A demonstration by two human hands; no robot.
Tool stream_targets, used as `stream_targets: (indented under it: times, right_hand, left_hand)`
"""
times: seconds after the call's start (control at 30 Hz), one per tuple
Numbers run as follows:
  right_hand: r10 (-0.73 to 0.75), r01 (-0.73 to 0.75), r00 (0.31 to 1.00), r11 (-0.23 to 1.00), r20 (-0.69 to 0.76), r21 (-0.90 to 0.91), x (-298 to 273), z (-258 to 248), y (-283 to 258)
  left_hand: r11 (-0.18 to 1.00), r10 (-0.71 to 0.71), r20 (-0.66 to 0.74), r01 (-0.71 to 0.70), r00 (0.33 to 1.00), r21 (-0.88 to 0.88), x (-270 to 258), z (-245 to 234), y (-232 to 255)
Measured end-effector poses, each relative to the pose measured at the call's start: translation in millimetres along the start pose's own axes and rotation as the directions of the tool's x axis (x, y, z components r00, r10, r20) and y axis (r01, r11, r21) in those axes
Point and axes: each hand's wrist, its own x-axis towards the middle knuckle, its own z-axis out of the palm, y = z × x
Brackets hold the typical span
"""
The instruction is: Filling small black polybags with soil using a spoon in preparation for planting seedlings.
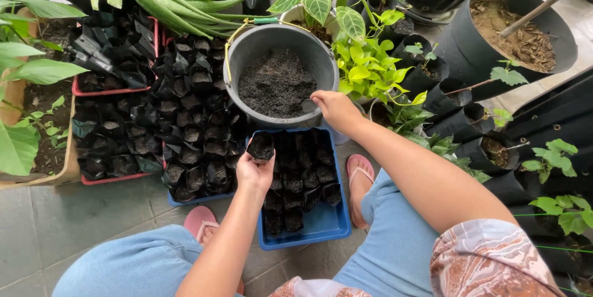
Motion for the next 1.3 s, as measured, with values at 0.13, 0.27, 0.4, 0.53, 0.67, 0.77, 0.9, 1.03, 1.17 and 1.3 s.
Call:
stream_targets:
  times: [0.13, 0.27, 0.4, 0.53, 0.67, 0.77, 0.9, 1.03, 1.17, 1.3]
  right_hand:
    - [0.004, -0.004, 1.0, 1.0, -0.007, 0.02, 4.9, -2.8, -6.5]
    - [-0.076, 0.081, 0.996, 0.99, -0.048, 0.116, 6.0, -6.9, -19.1]
    - [-0.114, 0.108, 0.993, 0.975, 0.017, 0.192, -5.5, -14.0, -64.7]
    - [0.032, -0.068, 0.977, 0.984, 0.21, 0.164, -30.6, -14.2, -97.0]
    - [0.145, -0.17, 0.952, 0.983, 0.271, 0.071, -42.7, -6.7, -87.2]
    - [0.173, -0.19, 0.953, 0.981, 0.25, 0.046, -48.5, -5.6, -69.3]
    - [0.25, -0.278, 0.933, 0.957, 0.259, 0.078, -51.9, -21.0, -55.2]
    - [0.281, -0.317, 0.917, 0.944, 0.284, 0.091, -58.1, -32.5, -41.3]
    - [0.281, -0.327, 0.896, 0.941, 0.345, 0.085, -60.9, -41.4, -40.4]
    - [0.219, -0.268, 0.857, 0.963, 0.466, 0.04, -68.6, -52.9, -56.8]
  left_hand:
    - [1.0, -0.014, 0.005, 0.014, 1.0, -0.024, -12.8, 7.2, 1.2]
    - [0.998, 0.024, 0.071, -0.028, 0.997, 0.061, -42.6, 23.1, -4.7]
    - [0.993, 0.053, 0.121, -0.064, 0.991, 0.094, -39.7, 20.9, -18.0]
    - [0.979, 0.062, 0.212, -0.101, 0.975, 0.177, -49.8, 23.4, -36.1]
    - [0.965, 0.051, 0.301, -0.124, 0.952, 0.23, -73.7, 32.0, -54.4]
    - [0.958, 0.032, 0.334, -0.124, 0.942, 0.257, -76.0, 30.8, -69.1]
    - [0.87, -0.133, 0.274, -0.02, 0.952, 0.493, -90.1, 40.3, -74.8]
    - [0.716, -0.25, 0.263, -0.005, 0.932, 0.698, -97.2, 50.9, -80.1]
    - [0.388, -0.286, 0.297, -0.173, 0.911, 0.905, -112.6, 61.7, -83.2]
    - [0.061, -0.247, 0.256, -0.249, 0.935, 0.967, -160.5, 83.8, -89.5]
